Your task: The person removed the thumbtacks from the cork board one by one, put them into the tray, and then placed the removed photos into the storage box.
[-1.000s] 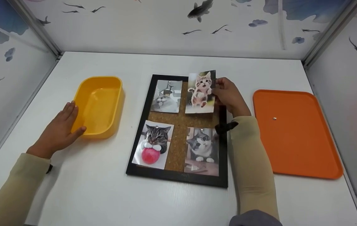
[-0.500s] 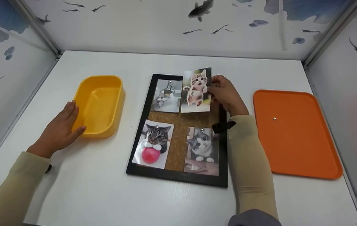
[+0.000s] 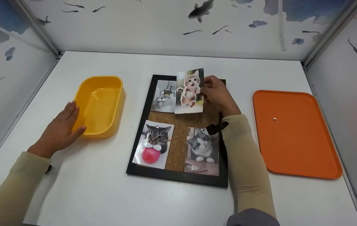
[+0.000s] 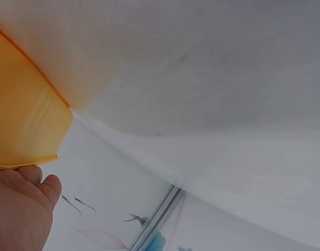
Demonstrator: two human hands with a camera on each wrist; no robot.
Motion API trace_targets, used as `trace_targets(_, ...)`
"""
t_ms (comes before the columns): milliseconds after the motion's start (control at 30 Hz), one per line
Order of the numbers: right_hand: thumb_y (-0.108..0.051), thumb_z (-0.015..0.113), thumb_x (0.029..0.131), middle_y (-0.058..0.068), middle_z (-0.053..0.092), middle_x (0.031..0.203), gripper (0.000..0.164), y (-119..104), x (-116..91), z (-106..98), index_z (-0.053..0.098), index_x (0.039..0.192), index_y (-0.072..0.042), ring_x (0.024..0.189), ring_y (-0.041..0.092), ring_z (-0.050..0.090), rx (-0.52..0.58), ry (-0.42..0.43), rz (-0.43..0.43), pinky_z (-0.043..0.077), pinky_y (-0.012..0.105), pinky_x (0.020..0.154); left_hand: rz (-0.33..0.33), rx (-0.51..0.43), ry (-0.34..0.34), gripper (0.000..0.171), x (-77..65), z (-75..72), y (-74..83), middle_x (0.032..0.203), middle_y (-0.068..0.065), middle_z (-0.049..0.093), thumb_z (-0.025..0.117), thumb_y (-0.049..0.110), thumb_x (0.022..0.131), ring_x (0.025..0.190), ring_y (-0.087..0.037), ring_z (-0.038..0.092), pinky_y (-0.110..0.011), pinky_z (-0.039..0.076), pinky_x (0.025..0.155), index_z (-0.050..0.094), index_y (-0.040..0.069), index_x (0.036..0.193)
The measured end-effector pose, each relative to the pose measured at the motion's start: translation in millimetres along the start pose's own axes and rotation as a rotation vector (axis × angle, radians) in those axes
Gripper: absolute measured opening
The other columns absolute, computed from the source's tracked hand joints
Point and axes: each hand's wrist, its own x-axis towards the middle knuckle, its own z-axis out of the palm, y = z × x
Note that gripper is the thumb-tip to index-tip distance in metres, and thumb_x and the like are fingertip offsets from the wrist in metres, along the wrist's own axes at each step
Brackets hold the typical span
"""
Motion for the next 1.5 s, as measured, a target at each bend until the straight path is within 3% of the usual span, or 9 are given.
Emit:
trace_targets(200, -0.016, 0.053, 0.102, 0.011, 0.055, 0.117, 0.03, -5.5, -2.5, 6.8, 0.043, 0.129, -0.009, 0.092, 0.021, 0.061, 0.009, -0.005, -0.012, 0.055, 0.032, 0.072, 0.018, -0.015, 0.015, 0.087, -1.2, -0.3, 0.0, 0.162, -0.025, 0.014, 0.042, 0.058, 0.1, 0.15, -0.037, 0.01, -0.053, 0.016, 0.118, 0.024, -0.01, 0.151)
trace_targets(533, -0.012, 0.053, 0.102, 0.01, 0.056, 0.106, 0.024, -14.9, -6.1, 19.7, 0.044, 0.125, -0.009, 0.079, 0.018, 0.06, 0.027, -0.025, -0.097, 0.055, 0.039, 0.069, 0.023, -0.013, 0.026, 0.088, -2.7, 0.4, -1.1, 0.162, -0.025, 0.014, 0.042, 0.058, 0.1, 0.15, -0.038, 0.01, -0.055, 0.016, 0.118, 0.023, -0.01, 0.152)
trace_targets(800, -0.012, 0.05, 0.102, 0.013, 0.057, 0.114, 0.027, -21.3, -6.2, 35.1, 0.044, 0.129, -0.007, 0.088, 0.023, 0.061, -0.001, -0.025, -0.132, 0.055, 0.037, 0.069, 0.015, 0.0, 0.018, 0.087, -3.5, 0.4, -1.4, 0.162, -0.025, 0.014, 0.04, 0.059, 0.1, 0.15, -0.037, 0.009, -0.055, 0.01, 0.119, 0.023, -0.01, 0.152)
trace_targets(1100, -0.015, 0.052, 0.102, 0.011, 0.055, 0.116, 0.029, -27.1, -7.7, 44.2, 0.045, 0.129, -0.008, 0.091, 0.025, 0.06, -0.065, -0.039, -0.158, 0.054, 0.036, 0.067, 0.018, -0.009, 0.015, 0.087, -2.2, -0.4, -0.5, 0.162, -0.025, 0.015, 0.041, 0.058, 0.1, 0.15, -0.038, 0.01, -0.055, 0.012, 0.118, 0.024, -0.01, 0.152)
trace_targets(1500, -0.015, 0.053, 0.102, 0.014, 0.058, 0.114, 0.029, -41.4, -10.4, 50.8, 0.045, 0.13, -0.012, 0.086, 0.027, 0.063, -0.019, -0.062, -0.163, 0.056, 0.043, 0.068, 0.002, 0.001, -0.008, 0.088, -0.5, -0.8, -0.2, 0.162, -0.024, 0.013, 0.039, 0.06, 0.1, 0.15, -0.037, 0.009, -0.054, 0.012, 0.119, 0.022, -0.009, 0.152)
